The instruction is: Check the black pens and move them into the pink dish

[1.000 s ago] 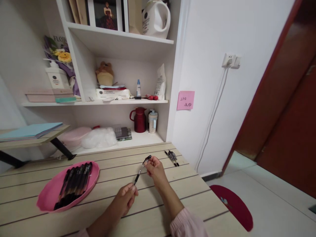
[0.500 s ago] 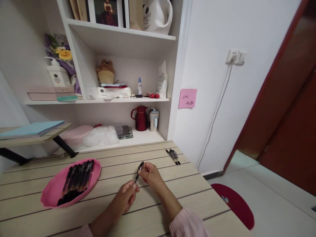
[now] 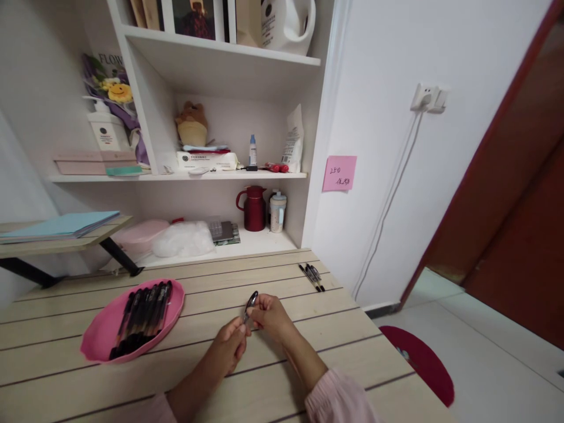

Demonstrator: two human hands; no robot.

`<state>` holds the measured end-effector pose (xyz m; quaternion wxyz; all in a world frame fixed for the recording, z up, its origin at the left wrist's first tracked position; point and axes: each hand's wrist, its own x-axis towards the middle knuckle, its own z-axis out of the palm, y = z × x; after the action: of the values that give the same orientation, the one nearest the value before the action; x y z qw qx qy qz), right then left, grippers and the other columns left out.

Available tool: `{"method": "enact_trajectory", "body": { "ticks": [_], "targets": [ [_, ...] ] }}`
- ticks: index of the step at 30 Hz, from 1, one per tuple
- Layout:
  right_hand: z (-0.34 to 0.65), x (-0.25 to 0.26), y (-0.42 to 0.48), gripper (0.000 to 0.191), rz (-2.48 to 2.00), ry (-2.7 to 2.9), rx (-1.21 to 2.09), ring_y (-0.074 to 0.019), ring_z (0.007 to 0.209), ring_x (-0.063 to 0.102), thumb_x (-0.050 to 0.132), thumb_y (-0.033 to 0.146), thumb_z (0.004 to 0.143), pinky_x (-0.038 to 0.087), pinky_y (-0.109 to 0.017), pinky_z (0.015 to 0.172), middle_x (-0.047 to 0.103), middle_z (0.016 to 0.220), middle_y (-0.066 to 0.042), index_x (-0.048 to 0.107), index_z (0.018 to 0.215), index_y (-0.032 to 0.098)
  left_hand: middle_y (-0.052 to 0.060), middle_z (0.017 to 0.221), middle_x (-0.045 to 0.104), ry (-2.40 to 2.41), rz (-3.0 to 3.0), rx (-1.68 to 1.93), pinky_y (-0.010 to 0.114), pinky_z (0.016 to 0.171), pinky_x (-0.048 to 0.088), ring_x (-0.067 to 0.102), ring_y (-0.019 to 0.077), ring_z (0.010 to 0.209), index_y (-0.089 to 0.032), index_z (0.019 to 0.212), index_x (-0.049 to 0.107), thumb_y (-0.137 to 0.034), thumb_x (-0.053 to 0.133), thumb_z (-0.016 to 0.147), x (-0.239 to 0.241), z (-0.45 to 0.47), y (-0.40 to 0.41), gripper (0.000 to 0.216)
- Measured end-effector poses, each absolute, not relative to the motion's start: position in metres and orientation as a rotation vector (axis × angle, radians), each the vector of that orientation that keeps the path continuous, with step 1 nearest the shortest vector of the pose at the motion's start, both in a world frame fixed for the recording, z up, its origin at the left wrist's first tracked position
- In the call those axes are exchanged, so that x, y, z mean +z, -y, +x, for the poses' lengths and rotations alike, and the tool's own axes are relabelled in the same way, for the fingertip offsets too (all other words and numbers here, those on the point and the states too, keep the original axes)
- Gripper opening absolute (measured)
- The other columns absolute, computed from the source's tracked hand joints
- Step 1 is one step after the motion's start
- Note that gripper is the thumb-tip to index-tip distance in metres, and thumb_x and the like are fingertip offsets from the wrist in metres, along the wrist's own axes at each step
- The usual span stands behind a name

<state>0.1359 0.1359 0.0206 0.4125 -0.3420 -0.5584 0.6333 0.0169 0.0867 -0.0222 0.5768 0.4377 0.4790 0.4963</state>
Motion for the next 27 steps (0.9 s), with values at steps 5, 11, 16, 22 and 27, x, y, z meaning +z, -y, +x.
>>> {"method": "enact_trajectory", "body": {
  "ticks": [5, 11, 16, 22, 27],
  "targets": [
    [0.130, 0.018, -0.133, 0.033, -0.888, 1.404, 1.603, -0.0060, 0.037, 0.041, 0.069, 0.042, 0.056, 0.024, -0.019, 0.040, 0.045, 0.042, 0.007, 0.049, 0.062, 0.016, -0.012, 0.032, 0.037, -1.074, 0.976, 1.193, 0.019, 0.033, 0.007, 0.017, 0.0017, 0.025, -0.018, 0.069, 0.048, -0.043, 0.057, 0.071, -0.027, 0.017, -0.088, 0.026],
    [0.122, 0.005, -0.131, 0.032, -0.988, 1.419, 1.287, -0.0078, 0.043, 0.040, 0.061, 0.047, 0.066, 0.029, -0.021, 0.045, 0.046, 0.048, 0.005, 0.048, 0.062, 0.018, -0.006, 0.050, 0.052, -1.001, 0.871, 1.338, 0.018, 0.036, 0.028, 0.041, 0.0048, 0.034, -0.018, 0.071, 0.049, -0.050, 0.058, 0.069, -0.021, 0.007, -0.093, 0.033],
    [0.108, -0.009, -0.118, 0.020, -1.001, 1.728, 1.223, -0.0091, 0.048, 0.041, 0.060, 0.033, 0.067, 0.031, -0.022, 0.047, 0.048, 0.051, 0.004, 0.051, 0.057, 0.018, 0.005, 0.086, 0.064, -0.776, 0.625, 1.625, 0.026, 0.072, 0.043, 0.060, 0.0171, 0.085, -0.017, 0.079, 0.058, -0.038, 0.065, 0.069, -0.010, -0.007, -0.089, 0.024],
    [0.087, 0.000, -0.115, 0.015, -0.994, 1.696, 1.284, -0.0090, 0.044, 0.042, 0.057, 0.027, 0.063, 0.032, -0.021, 0.044, 0.050, 0.048, 0.004, 0.049, 0.054, 0.019, 0.006, 0.082, 0.065, -0.686, 0.484, 1.584, 0.031, 0.076, 0.042, 0.060, 0.0203, 0.084, -0.016, 0.085, 0.062, -0.047, 0.060, 0.070, 0.000, -0.010, -0.085, 0.035],
    [0.042, 0.030, -0.121, 0.014, -1.042, 1.725, 1.375, -0.0098, 0.038, 0.044, 0.058, 0.029, 0.063, 0.031, -0.020, 0.039, 0.049, 0.040, 0.004, 0.054, 0.056, 0.018, 0.004, 0.079, 0.066, -0.644, 0.312, 1.625, 0.027, 0.067, 0.044, 0.060, 0.0171, 0.076, -0.017, 0.079, 0.062, -0.045, 0.062, 0.069, -0.002, -0.013, -0.087, 0.030]
  ]
}}
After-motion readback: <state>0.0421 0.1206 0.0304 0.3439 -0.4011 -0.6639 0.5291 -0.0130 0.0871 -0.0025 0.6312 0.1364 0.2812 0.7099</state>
